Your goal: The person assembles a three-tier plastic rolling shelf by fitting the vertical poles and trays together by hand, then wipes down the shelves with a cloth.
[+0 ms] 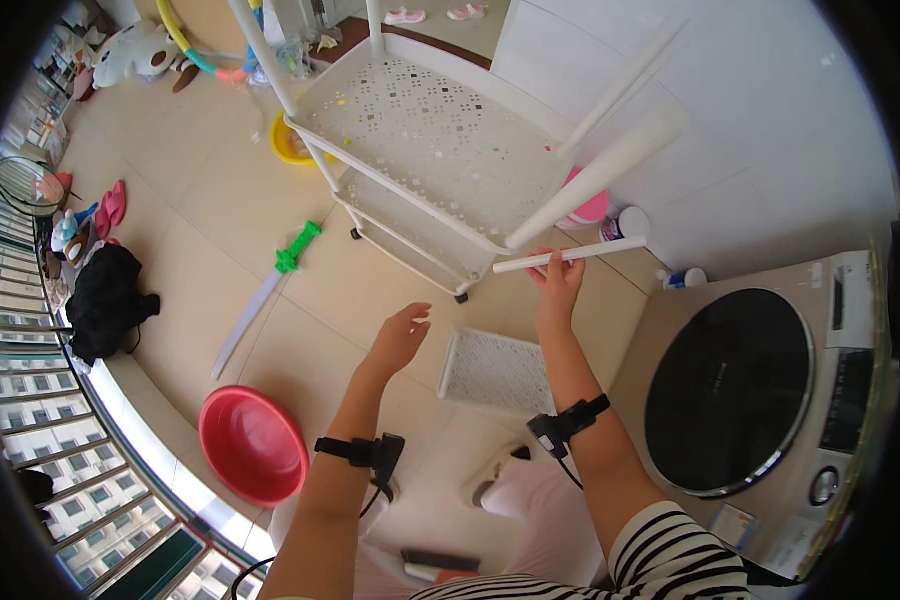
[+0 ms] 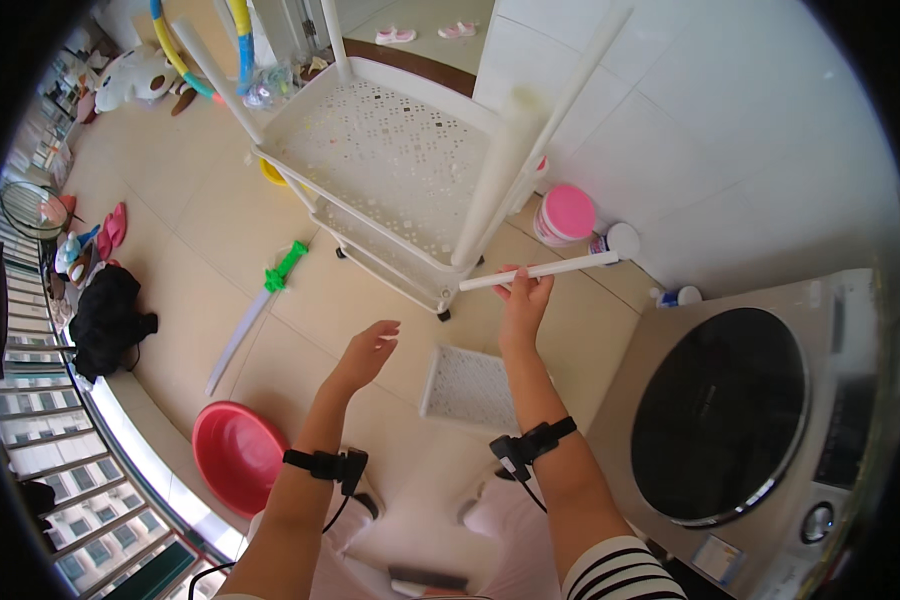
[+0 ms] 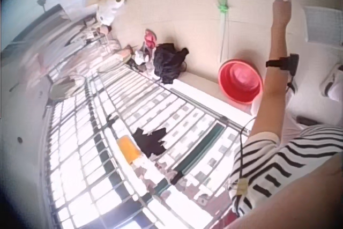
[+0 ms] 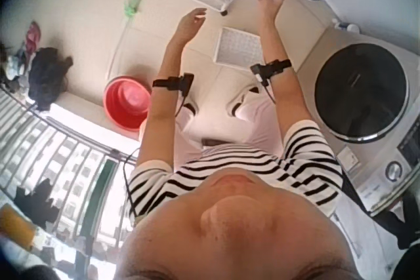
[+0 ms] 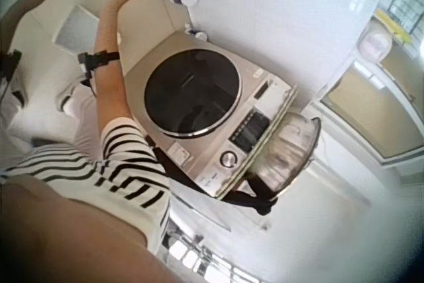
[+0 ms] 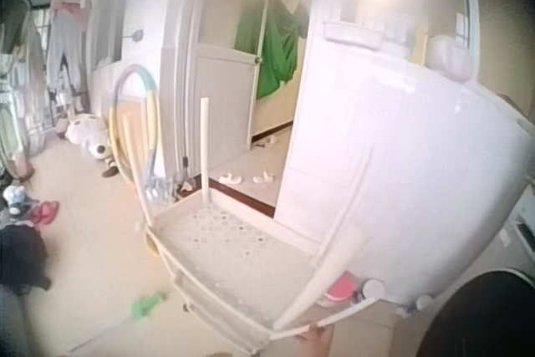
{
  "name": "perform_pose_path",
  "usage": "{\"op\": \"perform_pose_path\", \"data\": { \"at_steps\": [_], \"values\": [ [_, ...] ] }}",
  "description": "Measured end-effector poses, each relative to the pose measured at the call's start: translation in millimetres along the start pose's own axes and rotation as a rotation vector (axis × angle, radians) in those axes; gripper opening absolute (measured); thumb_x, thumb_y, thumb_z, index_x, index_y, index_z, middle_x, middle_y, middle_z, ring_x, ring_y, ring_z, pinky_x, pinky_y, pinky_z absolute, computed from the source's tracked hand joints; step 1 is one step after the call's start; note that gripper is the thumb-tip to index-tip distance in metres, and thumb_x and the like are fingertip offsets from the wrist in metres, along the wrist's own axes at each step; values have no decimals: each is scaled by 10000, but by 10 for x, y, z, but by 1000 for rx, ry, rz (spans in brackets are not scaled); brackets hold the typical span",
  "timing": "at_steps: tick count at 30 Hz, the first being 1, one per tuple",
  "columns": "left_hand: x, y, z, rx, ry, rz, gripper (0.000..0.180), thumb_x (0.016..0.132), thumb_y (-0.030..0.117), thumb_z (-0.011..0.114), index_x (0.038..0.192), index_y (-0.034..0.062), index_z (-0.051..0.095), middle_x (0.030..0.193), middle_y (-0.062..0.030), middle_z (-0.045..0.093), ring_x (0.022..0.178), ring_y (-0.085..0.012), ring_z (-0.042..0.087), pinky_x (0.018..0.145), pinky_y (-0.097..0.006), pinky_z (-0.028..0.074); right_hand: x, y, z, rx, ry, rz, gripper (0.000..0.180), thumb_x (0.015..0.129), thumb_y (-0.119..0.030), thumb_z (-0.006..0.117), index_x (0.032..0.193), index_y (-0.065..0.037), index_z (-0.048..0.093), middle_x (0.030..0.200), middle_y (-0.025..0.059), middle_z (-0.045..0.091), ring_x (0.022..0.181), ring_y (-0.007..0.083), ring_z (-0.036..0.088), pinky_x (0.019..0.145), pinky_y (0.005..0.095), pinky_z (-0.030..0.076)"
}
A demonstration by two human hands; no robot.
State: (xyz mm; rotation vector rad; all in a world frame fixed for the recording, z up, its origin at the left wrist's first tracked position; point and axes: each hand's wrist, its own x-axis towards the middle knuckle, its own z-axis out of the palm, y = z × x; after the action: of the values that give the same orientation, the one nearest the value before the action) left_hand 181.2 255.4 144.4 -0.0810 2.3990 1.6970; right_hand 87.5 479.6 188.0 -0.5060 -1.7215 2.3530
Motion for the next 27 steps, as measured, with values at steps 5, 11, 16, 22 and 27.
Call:
{"op": "perform_pose_path", "data": {
  "at_steps": [5, 11, 16, 22, 27],
  "values": [
    [732, 110, 210, 209, 64, 299, 360, 716, 65, 640, 1068, 56, 563, 983, -109, 597, 819, -243, 565, 734, -341, 461, 427, 467, 39, 57, -183, -255, 172, 917, -143, 423, 1045, -40, 373, 843, 77, 550, 746, 151, 573, 629, 267, 508],
    [1094, 97, 371, 785, -1, 605, 271, 615, 141, 724, 875, 101, 659, 851, -30, 624, 748, -231, 516, 679, -346, 438, 521, 705, 96, 40, -182, -283, 226, 928, -180, 409, 1096, -29, 396, 843, 76, 537, 757, 165, 571, 625, 288, 513],
    [1150, 47, 326, 741, 34, 662, 220, 592, 147, 734, 801, 106, 678, 749, -17, 643, 727, -231, 520, 661, -344, 437, 448, 560, 127, -41, -236, -237, 248, 929, -175, 402, 1114, -11, 386, 858, 96, 548, 730, 177, 582, 614, 289, 516],
    [1236, 76, 293, 709, -71, 650, 207, 628, 195, 718, 812, 103, 685, 724, -28, 648, 757, -237, 534, 685, -340, 444, 401, 548, 68, -168, -335, -331, 191, 915, -119, 407, 1068, -10, 376, 847, 105, 560, 726, 166, 584, 640, 280, 521],
    [1198, 18, 254, 675, -118, 593, 184, 676, 213, 690, 837, 124, 690, 718, -22, 646, 768, -241, 530, 703, -354, 435, 314, 552, 9, -232, -487, -387, 195, 901, -61, 417, 1080, -11, 357, 864, 105, 563, 772, 166, 583, 688, 280, 514]
  ]
}}
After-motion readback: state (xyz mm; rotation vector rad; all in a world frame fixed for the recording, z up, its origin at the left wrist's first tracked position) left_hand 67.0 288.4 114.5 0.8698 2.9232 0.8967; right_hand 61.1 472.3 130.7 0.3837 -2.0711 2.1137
